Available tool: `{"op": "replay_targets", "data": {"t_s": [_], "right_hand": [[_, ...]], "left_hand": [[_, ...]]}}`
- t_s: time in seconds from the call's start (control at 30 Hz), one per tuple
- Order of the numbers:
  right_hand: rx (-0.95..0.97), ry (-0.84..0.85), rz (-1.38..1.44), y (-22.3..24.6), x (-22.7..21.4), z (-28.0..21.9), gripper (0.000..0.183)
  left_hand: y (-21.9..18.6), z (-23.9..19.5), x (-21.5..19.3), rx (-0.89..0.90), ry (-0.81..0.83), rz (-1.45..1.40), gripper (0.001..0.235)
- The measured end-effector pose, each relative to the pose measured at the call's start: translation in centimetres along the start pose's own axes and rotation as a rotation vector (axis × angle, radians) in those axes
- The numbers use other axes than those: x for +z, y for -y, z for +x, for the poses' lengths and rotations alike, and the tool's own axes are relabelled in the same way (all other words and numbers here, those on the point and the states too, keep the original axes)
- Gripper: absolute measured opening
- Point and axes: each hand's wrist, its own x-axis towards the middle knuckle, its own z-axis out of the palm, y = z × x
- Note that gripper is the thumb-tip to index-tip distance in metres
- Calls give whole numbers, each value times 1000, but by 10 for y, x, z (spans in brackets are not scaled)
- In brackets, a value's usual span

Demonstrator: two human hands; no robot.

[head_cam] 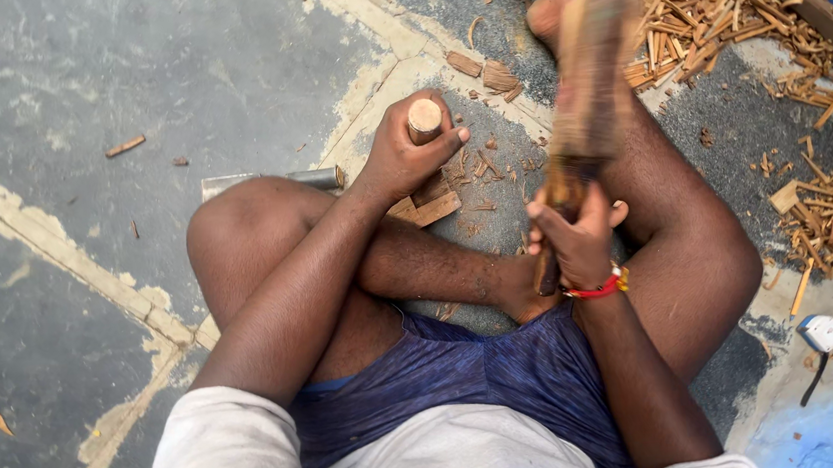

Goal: The person sits on the floor and carves a piece of wood using a chisel and a wooden mallet. They then measure and mark the wood with a tape measure and pencil.

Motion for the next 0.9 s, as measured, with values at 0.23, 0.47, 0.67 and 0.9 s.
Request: {"op": "replay_targets", "data": {"t_s": [0.23, 0.47, 0.67, 0.9], "right_hand": [[-290, 306, 421, 68, 5, 1, 37], [-691, -71, -1103, 81, 29, 19, 29], [-612, 46, -1028, 38, 17, 11, 50], [540, -49, -47, -70, -23, -3, 22]], "left_hand": [[-5, -13, 9, 211, -82, 174, 30], [-12, -24, 15, 205, -98, 170, 13], [-16, -18, 20, 729, -502, 582, 44], [15, -20, 17, 279, 96, 206, 29]]}}
